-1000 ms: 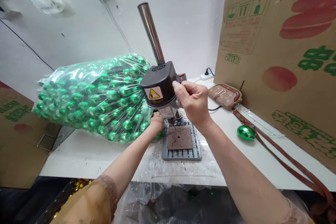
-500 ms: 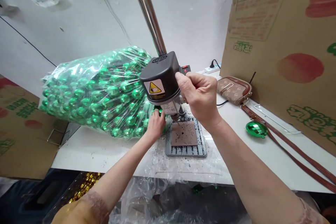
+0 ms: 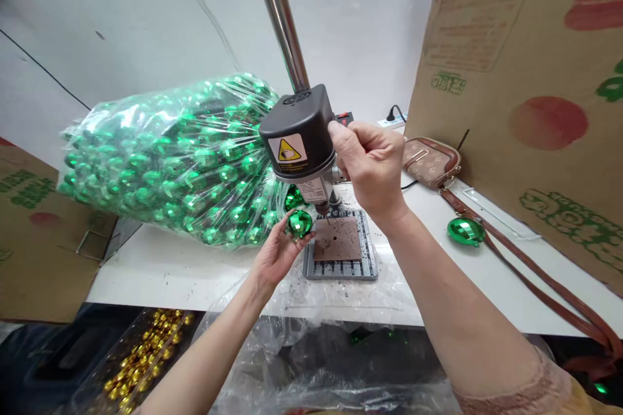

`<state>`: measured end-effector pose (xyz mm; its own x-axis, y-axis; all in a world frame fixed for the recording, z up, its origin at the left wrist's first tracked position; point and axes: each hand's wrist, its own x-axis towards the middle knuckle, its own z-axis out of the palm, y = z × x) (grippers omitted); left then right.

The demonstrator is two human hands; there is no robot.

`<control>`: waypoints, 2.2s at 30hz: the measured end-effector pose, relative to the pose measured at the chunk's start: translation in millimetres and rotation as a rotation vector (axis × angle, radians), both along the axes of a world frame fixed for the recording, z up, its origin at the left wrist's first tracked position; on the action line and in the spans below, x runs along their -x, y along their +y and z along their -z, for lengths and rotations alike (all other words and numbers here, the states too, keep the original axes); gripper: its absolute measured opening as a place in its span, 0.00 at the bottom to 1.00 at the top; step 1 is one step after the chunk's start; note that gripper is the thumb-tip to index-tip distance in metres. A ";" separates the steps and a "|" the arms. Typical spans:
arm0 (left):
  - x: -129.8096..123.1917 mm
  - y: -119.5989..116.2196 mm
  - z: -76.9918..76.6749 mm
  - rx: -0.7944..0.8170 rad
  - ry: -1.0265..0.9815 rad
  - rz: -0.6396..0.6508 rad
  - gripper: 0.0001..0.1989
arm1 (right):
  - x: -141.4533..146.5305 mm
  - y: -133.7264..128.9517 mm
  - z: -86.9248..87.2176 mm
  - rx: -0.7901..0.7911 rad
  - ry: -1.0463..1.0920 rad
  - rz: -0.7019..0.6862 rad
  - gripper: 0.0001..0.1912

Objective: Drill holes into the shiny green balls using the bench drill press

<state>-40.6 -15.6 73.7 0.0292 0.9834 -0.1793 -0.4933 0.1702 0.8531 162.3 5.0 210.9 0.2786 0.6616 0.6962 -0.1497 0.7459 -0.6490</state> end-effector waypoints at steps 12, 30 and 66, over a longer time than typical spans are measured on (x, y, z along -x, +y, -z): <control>-2.5 4.1 2.4 0.041 0.011 0.041 0.26 | -0.5 4.1 0.4 -0.056 -0.011 -0.009 0.30; -15.3 18.9 47.0 -0.217 0.410 -0.056 0.33 | -1.3 5.2 -0.5 -0.053 -0.020 -0.047 0.30; -39.5 13.5 67.9 -0.452 0.663 0.042 0.25 | -1.1 4.2 1.1 -0.064 -0.051 0.014 0.29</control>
<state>-1.1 -2.1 5.8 0.0949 0.9653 0.2431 0.1392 -0.2547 0.9569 163.4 9.2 209.8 0.2505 0.6119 0.7502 -0.1070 0.7877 -0.6067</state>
